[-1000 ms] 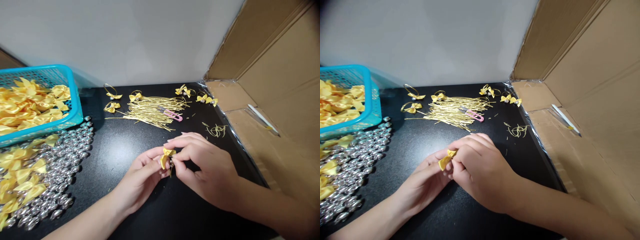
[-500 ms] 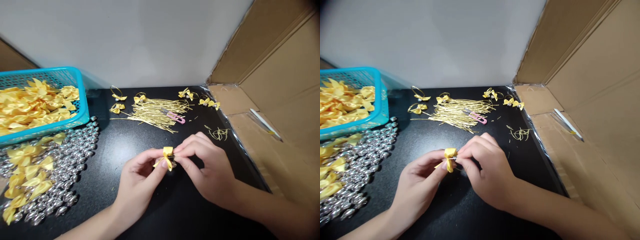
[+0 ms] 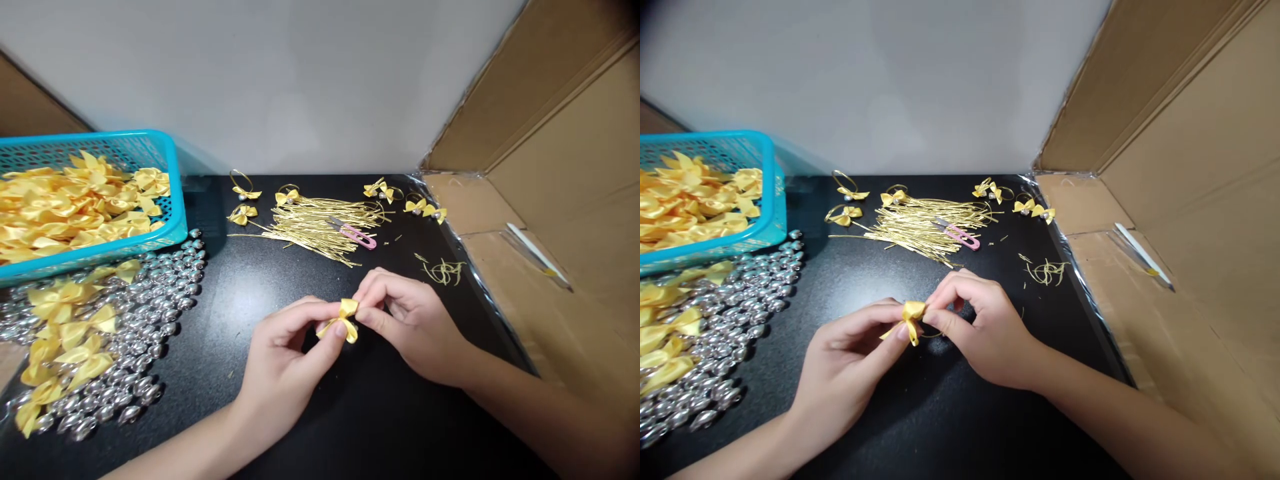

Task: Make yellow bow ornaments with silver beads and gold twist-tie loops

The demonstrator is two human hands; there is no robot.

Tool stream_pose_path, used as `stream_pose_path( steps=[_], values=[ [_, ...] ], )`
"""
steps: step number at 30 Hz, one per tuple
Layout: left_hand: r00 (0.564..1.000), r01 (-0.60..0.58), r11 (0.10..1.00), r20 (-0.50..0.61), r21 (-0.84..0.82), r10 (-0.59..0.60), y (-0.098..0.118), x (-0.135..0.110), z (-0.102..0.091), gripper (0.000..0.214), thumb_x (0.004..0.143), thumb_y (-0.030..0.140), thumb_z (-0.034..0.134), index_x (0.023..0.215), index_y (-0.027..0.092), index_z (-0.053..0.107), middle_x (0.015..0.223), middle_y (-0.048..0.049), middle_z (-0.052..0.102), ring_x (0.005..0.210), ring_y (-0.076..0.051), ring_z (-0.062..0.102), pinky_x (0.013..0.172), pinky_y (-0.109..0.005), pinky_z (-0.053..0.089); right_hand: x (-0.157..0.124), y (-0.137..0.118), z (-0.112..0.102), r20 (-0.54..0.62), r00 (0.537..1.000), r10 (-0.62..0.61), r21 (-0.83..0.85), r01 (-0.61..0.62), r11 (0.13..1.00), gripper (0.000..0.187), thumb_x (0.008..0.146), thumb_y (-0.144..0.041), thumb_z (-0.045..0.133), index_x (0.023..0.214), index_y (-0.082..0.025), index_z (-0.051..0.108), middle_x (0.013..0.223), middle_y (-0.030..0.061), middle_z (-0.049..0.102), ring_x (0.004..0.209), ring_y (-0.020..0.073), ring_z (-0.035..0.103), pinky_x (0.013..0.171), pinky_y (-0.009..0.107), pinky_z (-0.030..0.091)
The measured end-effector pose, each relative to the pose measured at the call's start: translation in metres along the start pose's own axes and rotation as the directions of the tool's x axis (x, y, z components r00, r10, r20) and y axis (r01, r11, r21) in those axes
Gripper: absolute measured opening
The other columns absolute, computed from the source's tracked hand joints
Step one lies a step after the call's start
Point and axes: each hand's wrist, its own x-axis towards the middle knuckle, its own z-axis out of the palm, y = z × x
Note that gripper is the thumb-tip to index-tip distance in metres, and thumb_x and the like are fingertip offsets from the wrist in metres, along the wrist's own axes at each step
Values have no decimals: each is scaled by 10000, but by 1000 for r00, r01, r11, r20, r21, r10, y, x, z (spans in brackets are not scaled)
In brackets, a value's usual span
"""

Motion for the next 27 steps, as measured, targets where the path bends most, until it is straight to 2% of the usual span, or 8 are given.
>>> stream_pose_path(
  steps=[8,11,13,18,21,24,27],
  values=[
    [999,-25,999,20,-24,26,6,3,-1,85,747,141,736,764,211,781,649,-27,678,580,-138,554,563,-246,427,0,6,-1,49,994,96,172,-103,980,96,773,-150,708,687,-167,668,744,15,679,687,104,617,638,247,517],
    [999,-4,997,41,-76,7,9,4,-1,61,743,160,745,737,211,777,614,-15,660,561,-128,538,548,-235,419,1,10,-3,128,990,56,293,-92,952,47,756,-135,735,751,-174,708,789,10,687,697,87,624,650,230,519],
    [998,25,992,58,-127,-18,9,4,-2,49,755,184,744,751,219,778,627,-8,661,567,-117,542,550,-220,422,2,12,-5,167,986,13,339,-70,938,80,749,-133,749,809,-182,727,828,10,683,737,84,633,680,224,526],
    [994,92,970,71,-226,-78,5,2,-5,35,768,222,747,786,237,773,673,3,674,619,-109,570,591,-200,446,2,12,-8,200,979,-47,309,-18,951,114,832,-164,679,924,-193,739,919,37,678,830,93,641,738,234,539],
    [994,102,965,57,-240,-91,4,2,-5,23,762,231,754,779,229,769,686,0,681,634,-115,583,606,-206,460,2,12,-8,204,976,-77,281,17,960,111,848,-187,663,931,-190,736,934,46,681,842,102,645,730,235,538],
    [994,102,964,59,-246,-90,3,2,-4,18,763,225,754,771,227,770,688,1,691,630,-108,588,607,-197,467,3,14,-7,166,984,-65,277,17,961,35,821,-205,693,817,-174,708,836,28,681,763,102,642,679,226,526],
    [994,86,968,81,-234,-68,2,4,-3,44,782,199,734,779,225,769,685,7,695,629,-94,596,613,-178,475,2,14,-6,149,989,12,158,-36,987,119,840,-190,655,727,-161,629,677,-9,648,630,83,603,616,206,487]
  ],
)
